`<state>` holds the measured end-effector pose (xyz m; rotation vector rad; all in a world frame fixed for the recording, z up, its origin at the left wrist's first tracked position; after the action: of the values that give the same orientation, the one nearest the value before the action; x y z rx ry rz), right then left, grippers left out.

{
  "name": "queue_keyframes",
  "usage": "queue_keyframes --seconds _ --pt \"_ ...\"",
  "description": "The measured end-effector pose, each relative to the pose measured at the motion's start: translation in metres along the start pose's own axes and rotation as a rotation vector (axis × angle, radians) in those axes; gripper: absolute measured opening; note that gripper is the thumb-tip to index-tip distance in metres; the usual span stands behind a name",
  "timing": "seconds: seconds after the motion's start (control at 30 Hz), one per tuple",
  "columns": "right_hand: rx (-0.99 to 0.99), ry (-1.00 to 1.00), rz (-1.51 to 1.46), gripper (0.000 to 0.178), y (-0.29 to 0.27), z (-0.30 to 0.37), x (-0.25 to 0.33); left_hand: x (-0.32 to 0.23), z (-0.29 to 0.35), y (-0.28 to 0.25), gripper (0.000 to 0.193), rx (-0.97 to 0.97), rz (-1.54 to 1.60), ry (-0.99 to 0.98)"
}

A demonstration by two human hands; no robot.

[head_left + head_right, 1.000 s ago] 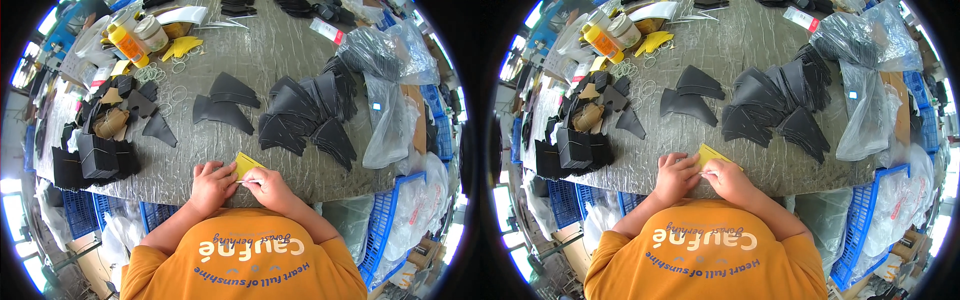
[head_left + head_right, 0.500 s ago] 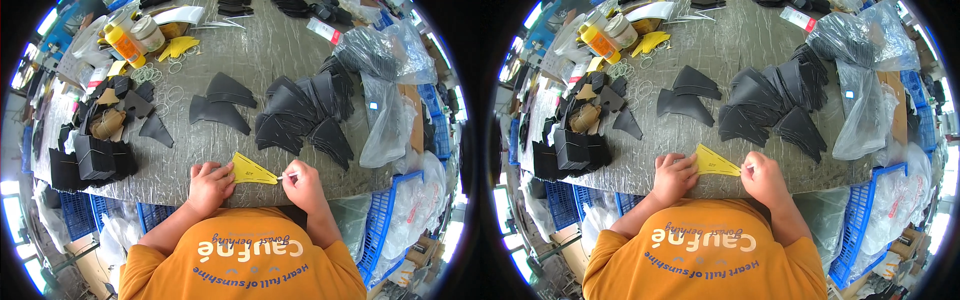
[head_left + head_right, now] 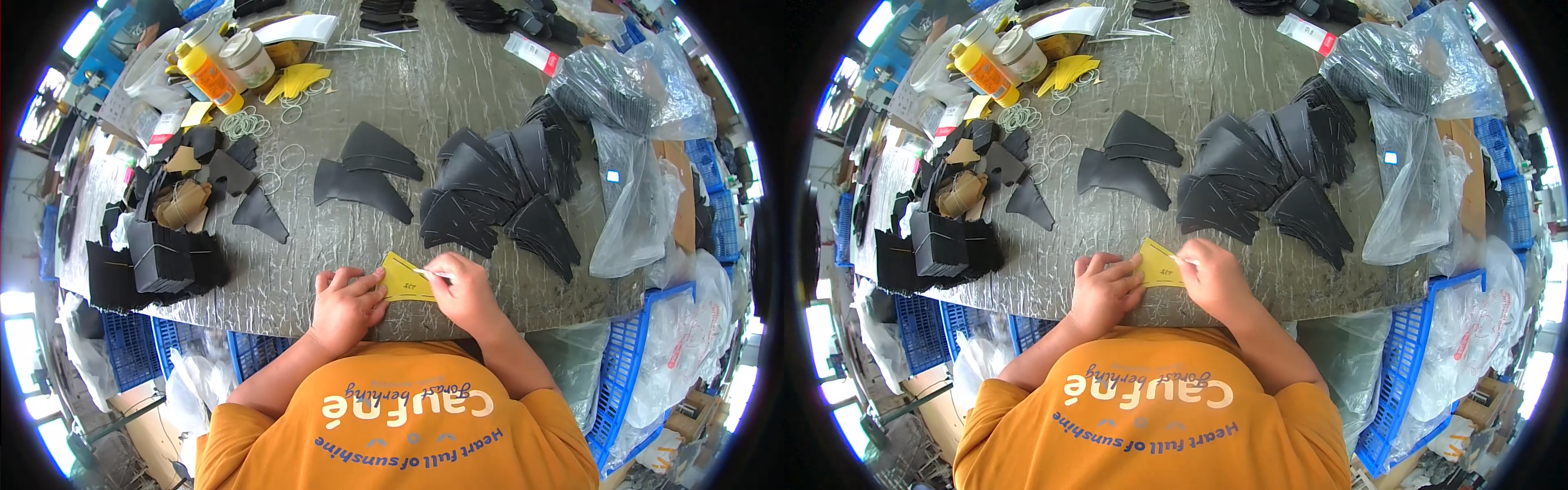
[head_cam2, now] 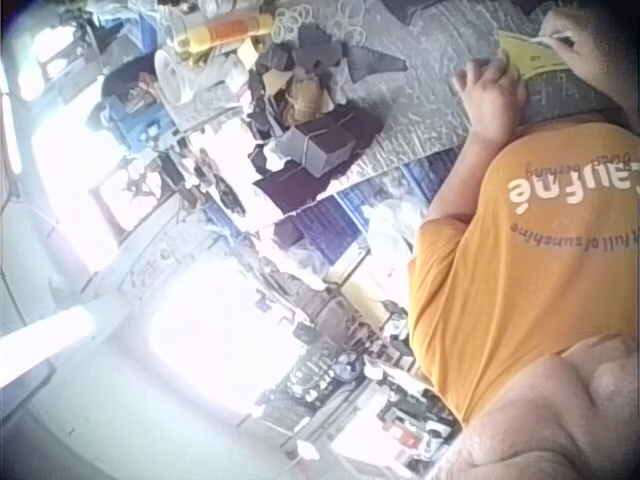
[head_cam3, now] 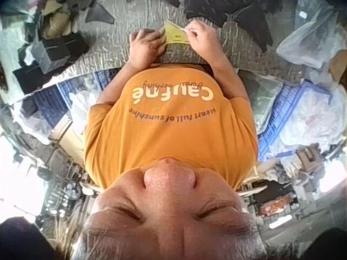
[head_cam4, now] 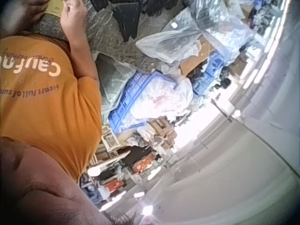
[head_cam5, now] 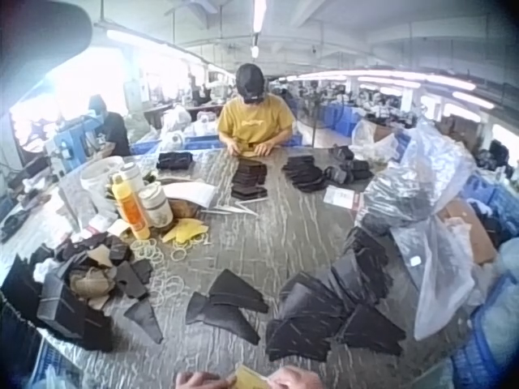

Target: Sorting and stacking black leather shoe components using a template.

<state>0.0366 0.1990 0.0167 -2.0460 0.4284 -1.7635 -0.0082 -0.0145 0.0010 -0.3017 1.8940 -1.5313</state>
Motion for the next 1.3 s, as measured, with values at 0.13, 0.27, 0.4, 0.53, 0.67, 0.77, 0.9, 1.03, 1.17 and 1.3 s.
queue_keyframes --seconds 0.13,0.27,0.4,0.53,0.67,0.77,0.9,1.03,1.17,1.3 --pt "-0.022 0.126 0.002 0.007 -0.022 0.036 -0.002 0.0 0.0 -0.001 0.023 -0.001 -0.013 0.002" --pt "-0.017 0.174 0.089 0.012 -0.025 0.036 0.008 0.001 0.001 -0.002 0.022 -0.008 -0.025 0.008" --pt "-0.099 -0.021 0.461 0.019 -0.006 0.014 0.008 0.0 -0.001 0.001 0.023 0.01 -0.012 0.022" --pt "0.083 0.149 0.356 0.023 0.005 0.015 -0.01 0.004 -0.006 0.002 0.023 0.012 0.094 0.044" --pt "-0.139 0.422 0.1 0.01 -0.063 0.024 -0.01 0.039 -0.032 -0.001 0.026 -0.034 0.132 -0.06" --pt "-0.407 0.501 0.224 0.009 -0.139 0.051 -0.043 0.055 -0.069 -0.022 0.034 -0.089 -0.017 -0.107" --pt "-0.571 0.507 0.547 0.011 -0.161 0.068 -0.06 0.056 -0.063 0.002 0.039 0.02 -0.206 -0.051" --pt "-0.311 0.337 0.04 0.011 -0.082 0.041 -0.017 0.009 0.0 0.022 0.038 0.06 -0.173 0.004" --pt "0.035 0.201 0.001 0.019 -0.005 0.003 -0.009 -0.008 0.024 0.015 0.042 0.04 -0.025 0.117" --pt "0.114 0.12 0.22 0.016 0.014 -0.018 -0.01 -0.001 0.034 -0.001 0.042 0.078 0.157 0.178"
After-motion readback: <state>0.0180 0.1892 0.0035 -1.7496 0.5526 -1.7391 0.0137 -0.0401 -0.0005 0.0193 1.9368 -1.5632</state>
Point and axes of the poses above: each hand's wrist, its own z-axis away from the middle knuckle, its own y-axis out of the palm, x = y × z, the point moved 2 cm from there along -z, towards the middle knuckle, and after that the axes turned 12 degrees about x, right-handed, at the moved point
